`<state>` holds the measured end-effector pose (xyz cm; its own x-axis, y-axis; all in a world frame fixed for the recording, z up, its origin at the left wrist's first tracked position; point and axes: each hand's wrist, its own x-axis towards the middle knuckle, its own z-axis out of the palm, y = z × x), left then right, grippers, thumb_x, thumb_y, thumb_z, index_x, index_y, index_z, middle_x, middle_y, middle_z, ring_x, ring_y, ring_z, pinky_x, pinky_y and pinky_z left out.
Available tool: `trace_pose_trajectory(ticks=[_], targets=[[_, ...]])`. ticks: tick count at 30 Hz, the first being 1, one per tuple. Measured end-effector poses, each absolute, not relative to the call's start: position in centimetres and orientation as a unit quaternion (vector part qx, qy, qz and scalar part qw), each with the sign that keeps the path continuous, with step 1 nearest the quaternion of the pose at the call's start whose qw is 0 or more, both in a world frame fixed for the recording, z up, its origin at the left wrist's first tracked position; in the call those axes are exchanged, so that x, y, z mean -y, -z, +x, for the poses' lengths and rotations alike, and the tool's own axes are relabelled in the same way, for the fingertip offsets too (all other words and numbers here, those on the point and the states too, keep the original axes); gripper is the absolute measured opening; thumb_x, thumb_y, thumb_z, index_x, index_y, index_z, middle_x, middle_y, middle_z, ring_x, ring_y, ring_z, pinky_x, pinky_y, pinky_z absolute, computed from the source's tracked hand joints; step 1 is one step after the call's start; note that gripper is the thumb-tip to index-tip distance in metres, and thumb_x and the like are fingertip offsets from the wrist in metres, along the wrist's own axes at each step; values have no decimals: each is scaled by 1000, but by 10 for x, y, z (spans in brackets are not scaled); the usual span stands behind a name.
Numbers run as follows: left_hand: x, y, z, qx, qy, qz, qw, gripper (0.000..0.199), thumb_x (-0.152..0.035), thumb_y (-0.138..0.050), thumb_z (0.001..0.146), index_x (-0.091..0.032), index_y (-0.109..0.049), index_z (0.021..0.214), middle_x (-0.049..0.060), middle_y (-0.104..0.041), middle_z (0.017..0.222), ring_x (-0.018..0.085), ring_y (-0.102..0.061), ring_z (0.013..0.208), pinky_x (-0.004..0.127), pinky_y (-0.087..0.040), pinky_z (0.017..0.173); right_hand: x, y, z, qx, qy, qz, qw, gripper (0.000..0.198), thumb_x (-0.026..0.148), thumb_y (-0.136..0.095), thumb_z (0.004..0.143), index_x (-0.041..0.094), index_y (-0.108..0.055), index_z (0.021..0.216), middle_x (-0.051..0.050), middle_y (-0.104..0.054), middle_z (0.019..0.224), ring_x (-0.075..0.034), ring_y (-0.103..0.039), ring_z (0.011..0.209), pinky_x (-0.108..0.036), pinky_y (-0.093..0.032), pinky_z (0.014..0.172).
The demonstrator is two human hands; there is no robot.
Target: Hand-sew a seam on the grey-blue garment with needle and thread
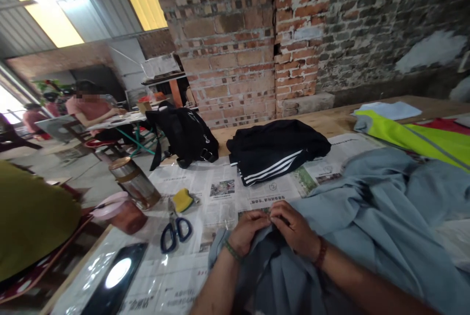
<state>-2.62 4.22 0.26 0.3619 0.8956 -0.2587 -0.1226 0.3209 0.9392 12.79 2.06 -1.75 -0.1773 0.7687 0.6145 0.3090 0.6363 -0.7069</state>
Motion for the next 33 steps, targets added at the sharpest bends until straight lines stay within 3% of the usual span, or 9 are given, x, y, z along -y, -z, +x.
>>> trace_pose_trajectory(ticks=[7,16,20,23,25,29,33], targets=[[-42,5,-16,-446,-365,481,660,12,-23,-73,54,-14,-65,53,-3,-54,51,9,-42,51,23,-33,55,-18,23,130,744,-187,-350,537,14,15,-39,86,24,-50,85,-5,-55,81,-19,-51,80,-35,-44,73],[-40,6,-12,-455,-346,511,642,11,-21,-70,56,-13,-64,51,-1,-53,50,9,-43,50,23,-32,52,-16,11,137,706,-253,-389,536,12,24,-41,86,23,-51,79,-3,-56,76,-17,-53,75,-30,-44,70],[-42,7,-18,-441,-336,504,662,12,-24,-71,57,-13,-66,57,0,-57,55,10,-46,53,21,-35,54,-20,3,141,665,-350,-412,515,15,33,-42,86,23,-51,81,-1,-59,70,-14,-55,60,-27,-45,59],[-42,8,-20,-436,-333,500,669,13,-24,-72,57,-13,-67,59,0,-59,56,9,-46,53,21,-36,55,-25,-10,143,579,-475,-402,528,17,39,-44,85,22,-46,83,3,-55,63,-9,-49,43,-23,-40,44],[-43,9,-21,-434,-333,498,673,14,-25,-73,58,-13,-68,61,0,-60,57,9,-48,53,21,-36,56,-29,-21,145,511,-573,-368,526,20,40,-50,81,21,-45,83,4,-54,64,-8,-50,43,-21,-39,40],[-42,8,-21,-425,-341,485,684,16,-26,-75,56,-12,-68,62,1,-62,59,10,-50,54,22,-37,57,-41,-37,150,428,-707,-298,477,27,34,-65,70,19,-51,86,1,-57,71,-12,-60,61,-25,-50,53],[-41,4,-21,-429,-351,468,688,15,-24,-76,54,-13,-68,59,1,-61,55,10,-49,51,22,-37,54,-55,-49,151,498,-635,-316,499,19,33,-62,73,17,-56,80,-2,-62,77,-15,-62,76,-32,-51,72]])
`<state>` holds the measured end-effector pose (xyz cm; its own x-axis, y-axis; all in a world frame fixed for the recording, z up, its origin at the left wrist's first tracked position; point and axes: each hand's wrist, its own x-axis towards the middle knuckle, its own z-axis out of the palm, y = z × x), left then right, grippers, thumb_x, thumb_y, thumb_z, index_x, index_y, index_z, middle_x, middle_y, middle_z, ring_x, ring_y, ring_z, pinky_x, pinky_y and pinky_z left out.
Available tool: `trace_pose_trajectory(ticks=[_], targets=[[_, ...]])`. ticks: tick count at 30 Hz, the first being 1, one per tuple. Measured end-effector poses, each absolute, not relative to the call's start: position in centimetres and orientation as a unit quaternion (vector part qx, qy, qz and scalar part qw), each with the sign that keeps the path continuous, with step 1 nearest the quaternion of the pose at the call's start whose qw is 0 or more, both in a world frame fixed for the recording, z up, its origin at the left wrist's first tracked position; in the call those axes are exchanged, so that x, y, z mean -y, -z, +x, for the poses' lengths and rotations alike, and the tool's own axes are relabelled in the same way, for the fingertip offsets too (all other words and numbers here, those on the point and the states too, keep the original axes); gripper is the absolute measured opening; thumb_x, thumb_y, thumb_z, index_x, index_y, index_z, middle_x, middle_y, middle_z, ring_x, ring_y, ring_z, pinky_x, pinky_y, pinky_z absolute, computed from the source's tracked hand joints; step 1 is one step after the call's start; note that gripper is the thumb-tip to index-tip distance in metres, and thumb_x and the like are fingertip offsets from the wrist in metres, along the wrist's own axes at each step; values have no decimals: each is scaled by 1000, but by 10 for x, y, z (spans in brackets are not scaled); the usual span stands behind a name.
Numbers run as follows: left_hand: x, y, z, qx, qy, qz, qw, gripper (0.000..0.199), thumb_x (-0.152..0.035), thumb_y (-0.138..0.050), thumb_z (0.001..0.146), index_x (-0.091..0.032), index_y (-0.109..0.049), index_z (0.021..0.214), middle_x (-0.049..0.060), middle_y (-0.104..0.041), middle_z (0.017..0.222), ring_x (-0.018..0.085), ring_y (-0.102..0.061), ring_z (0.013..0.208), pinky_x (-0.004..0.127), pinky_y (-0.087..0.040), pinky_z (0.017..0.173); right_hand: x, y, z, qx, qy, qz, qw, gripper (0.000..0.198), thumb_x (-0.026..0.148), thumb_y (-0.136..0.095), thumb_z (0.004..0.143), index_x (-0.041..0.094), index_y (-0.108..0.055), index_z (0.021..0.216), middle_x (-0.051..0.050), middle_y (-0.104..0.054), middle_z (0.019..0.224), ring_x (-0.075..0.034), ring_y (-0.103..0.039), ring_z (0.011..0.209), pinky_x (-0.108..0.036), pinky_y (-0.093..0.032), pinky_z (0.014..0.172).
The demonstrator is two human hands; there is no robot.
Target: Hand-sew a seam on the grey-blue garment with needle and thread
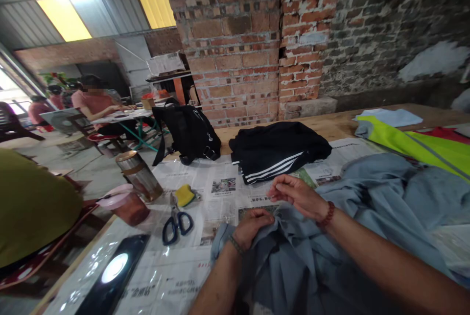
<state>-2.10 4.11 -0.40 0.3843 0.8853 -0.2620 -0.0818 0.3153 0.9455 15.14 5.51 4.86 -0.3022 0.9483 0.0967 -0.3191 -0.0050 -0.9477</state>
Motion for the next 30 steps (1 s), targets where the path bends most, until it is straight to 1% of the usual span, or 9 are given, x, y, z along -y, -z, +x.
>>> trace_pose_trajectory(ticks=[3,6,8,11,15,21,25,28,30], targets=[[-41,1,-21,-438,-363,441,694,13,-22,-75,53,-13,-67,57,-1,-59,51,8,-47,48,21,-36,52,-67,-59,154,619,-461,-373,515,15,31,-54,79,18,-60,80,-3,-65,83,-16,-60,80,-33,-47,79],[-41,1,-21,-440,-371,429,696,12,-21,-75,53,-14,-67,56,-2,-59,51,8,-46,47,20,-35,50,-78,-69,160,699,-306,-411,499,15,27,-49,81,20,-62,85,-3,-66,88,-17,-59,84,-31,-45,78],[-40,2,-21,-439,-370,427,698,12,-21,-75,53,-14,-67,56,-2,-58,51,7,-46,47,20,-34,49,-86,-72,166,725,-235,-415,498,16,24,-47,83,20,-62,87,-4,-66,89,-17,-60,85,-30,-44,78],[-40,2,-21,-438,-368,428,700,12,-22,-75,54,-13,-67,57,-2,-59,51,7,-47,46,19,-34,48,-97,-76,174,749,-159,-410,496,18,22,-44,84,21,-61,88,-4,-65,90,-17,-60,86,-30,-44,78],[-39,2,-21,-432,-369,431,702,12,-22,-75,54,-13,-67,57,-1,-59,52,8,-48,48,20,-35,49,-108,-82,180,764,-98,-405,493,20,21,-42,84,21,-62,88,-4,-64,89,-18,-59,86,-30,-44,77],[-40,4,-22,-431,-364,434,703,13,-22,-75,54,-12,-67,59,0,-60,53,8,-49,48,19,-36,50,-120,-87,184,785,-38,-395,475,21,18,-42,85,21,-62,90,-5,-63,89,-17,-59,86,-29,-44,78],[-39,3,-22,-434,-367,435,698,13,-22,-75,55,-12,-67,58,0,-59,54,7,-48,48,19,-35,49,-129,-87,189,788,-4,-391,475,20,18,-42,84,20,-61,89,-5,-63,87,-16,-60,84,-27,-45,75],[-39,2,-21,-438,-367,435,696,14,-22,-75,54,-12,-67,58,0,-58,53,7,-47,48,19,-35,49,-128,-88,187,780,-8,-399,482,19,18,-43,84,18,-61,87,-6,-64,85,-16,-60,82,-27,-45,74],[-40,2,-21,-442,-369,431,695,14,-23,-75,54,-12,-66,58,-1,-58,53,8,-47,48,19,-34,49,-119,-85,181,774,-51,-414,476,18,19,-44,83,18,-61,85,-5,-64,82,-16,-60,78,-26,-45,72]])
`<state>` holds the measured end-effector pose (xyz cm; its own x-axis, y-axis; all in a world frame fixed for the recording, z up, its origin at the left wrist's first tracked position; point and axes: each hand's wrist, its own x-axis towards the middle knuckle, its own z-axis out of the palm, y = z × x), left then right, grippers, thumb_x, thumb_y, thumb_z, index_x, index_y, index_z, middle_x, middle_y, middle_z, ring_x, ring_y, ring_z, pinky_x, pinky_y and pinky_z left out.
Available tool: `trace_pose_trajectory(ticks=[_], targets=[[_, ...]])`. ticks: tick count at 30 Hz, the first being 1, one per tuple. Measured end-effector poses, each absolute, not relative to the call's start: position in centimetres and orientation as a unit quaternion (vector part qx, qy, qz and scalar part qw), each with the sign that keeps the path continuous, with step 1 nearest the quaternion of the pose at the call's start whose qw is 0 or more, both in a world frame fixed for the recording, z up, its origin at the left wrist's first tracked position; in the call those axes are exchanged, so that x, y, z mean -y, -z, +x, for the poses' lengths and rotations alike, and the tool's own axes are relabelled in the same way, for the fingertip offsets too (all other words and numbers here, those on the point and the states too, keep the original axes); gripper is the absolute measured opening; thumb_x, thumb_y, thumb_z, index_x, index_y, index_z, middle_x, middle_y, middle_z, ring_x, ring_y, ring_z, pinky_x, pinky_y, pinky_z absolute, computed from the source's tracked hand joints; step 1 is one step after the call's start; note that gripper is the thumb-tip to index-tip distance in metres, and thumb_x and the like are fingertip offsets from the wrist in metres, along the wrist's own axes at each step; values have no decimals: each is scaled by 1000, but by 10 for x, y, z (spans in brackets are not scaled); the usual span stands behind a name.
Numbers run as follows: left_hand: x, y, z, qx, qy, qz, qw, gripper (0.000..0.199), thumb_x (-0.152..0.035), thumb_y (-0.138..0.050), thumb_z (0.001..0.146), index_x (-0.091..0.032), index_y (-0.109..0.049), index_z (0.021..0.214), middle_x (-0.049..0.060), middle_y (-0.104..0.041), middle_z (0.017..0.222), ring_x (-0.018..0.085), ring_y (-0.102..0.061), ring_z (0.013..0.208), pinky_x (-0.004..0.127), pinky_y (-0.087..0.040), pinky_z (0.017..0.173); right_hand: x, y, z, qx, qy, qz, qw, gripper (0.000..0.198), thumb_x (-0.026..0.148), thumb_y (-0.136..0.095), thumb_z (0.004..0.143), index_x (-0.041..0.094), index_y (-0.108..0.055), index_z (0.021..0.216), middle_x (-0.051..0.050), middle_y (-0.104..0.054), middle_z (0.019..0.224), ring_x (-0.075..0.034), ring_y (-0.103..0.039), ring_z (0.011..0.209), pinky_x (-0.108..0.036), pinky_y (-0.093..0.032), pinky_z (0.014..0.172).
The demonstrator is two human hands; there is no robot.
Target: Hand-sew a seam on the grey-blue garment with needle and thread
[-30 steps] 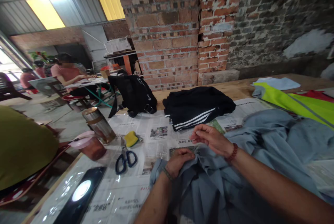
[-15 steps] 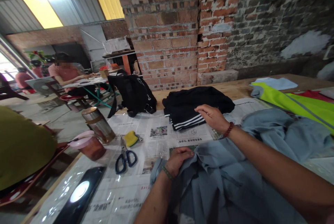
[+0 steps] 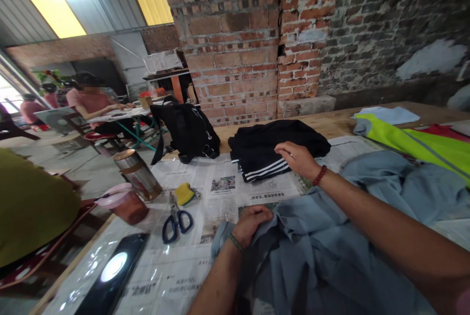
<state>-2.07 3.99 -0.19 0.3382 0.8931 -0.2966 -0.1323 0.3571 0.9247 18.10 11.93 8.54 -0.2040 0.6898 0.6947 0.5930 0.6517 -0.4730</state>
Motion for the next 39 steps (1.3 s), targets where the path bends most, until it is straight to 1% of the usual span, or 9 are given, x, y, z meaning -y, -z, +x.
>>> trace_pose_trajectory(ticks=[3,5,9,14,19,25,28,35,39], targets=[[-41,0,-21,-448,-385,437,678,14,-23,-74,55,-12,-66,59,0,-59,54,8,-47,49,19,-35,50,-91,-72,165,770,-171,-439,430,17,20,-44,82,19,-60,86,-1,-65,74,-13,-60,64,-23,-46,62],[-41,-2,-22,-448,-401,448,662,14,-24,-73,56,-12,-66,59,-1,-58,54,8,-46,49,19,-34,50,-68,-55,153,767,-215,-446,409,17,20,-44,82,19,-60,88,-1,-65,75,-13,-61,66,-23,-46,63],[-41,-6,-23,-450,-414,464,641,16,-26,-73,57,-13,-65,59,-3,-56,53,8,-44,49,19,-34,51,-33,-11,138,742,-200,-469,436,20,20,-38,84,18,-57,91,-6,-64,88,-16,-60,84,-26,-45,75],[-44,-13,-30,-459,-362,539,606,17,-29,-71,58,-12,-66,60,-1,-58,56,9,-46,53,21,-35,54,-36,28,146,680,-217,-540,447,23,23,-34,84,18,-56,90,-4,-63,74,-16,-60,66,-28,-46,67],[-50,-17,-44,-473,-299,596,576,17,-29,-70,58,-13,-67,62,-3,-56,55,9,-44,53,20,-33,52,-50,36,163,627,-259,-577,456,21,26,-37,81,19,-56,85,0,-59,57,-16,-59,55,-28,-45,62],[-55,-14,-52,-498,-277,617,543,16,-29,-68,60,-14,-66,63,-3,-54,53,9,-44,52,20,-32,51,-54,38,167,575,-295,-591,483,19,28,-38,79,19,-55,84,1,-58,57,-15,-59,49,-27,-46,55],[-56,-14,-50,-502,-290,614,535,17,-30,-67,61,-14,-65,63,-3,-55,53,9,-44,52,21,-33,53,-53,34,168,544,-314,-584,514,22,33,-37,81,19,-53,88,0,-60,69,-14,-59,48,-26,-47,50],[-52,-21,-47,-490,-312,600,550,17,-32,-67,61,-15,-66,63,-2,-58,58,11,-49,57,21,-36,56,-17,-35,183,431,-379,-386,722,16,34,-52,80,21,-52,89,2,-58,73,-10,-58,53,-26,-48,54],[-51,-22,-47,-491,-322,590,554,16,-30,-67,60,-15,-66,61,-2,-57,59,10,-48,57,20,-36,54,22,-78,201,461,-451,-312,698,15,35,-59,77,24,-52,84,3,-57,66,-12,-57,50,-26,-46,49]])
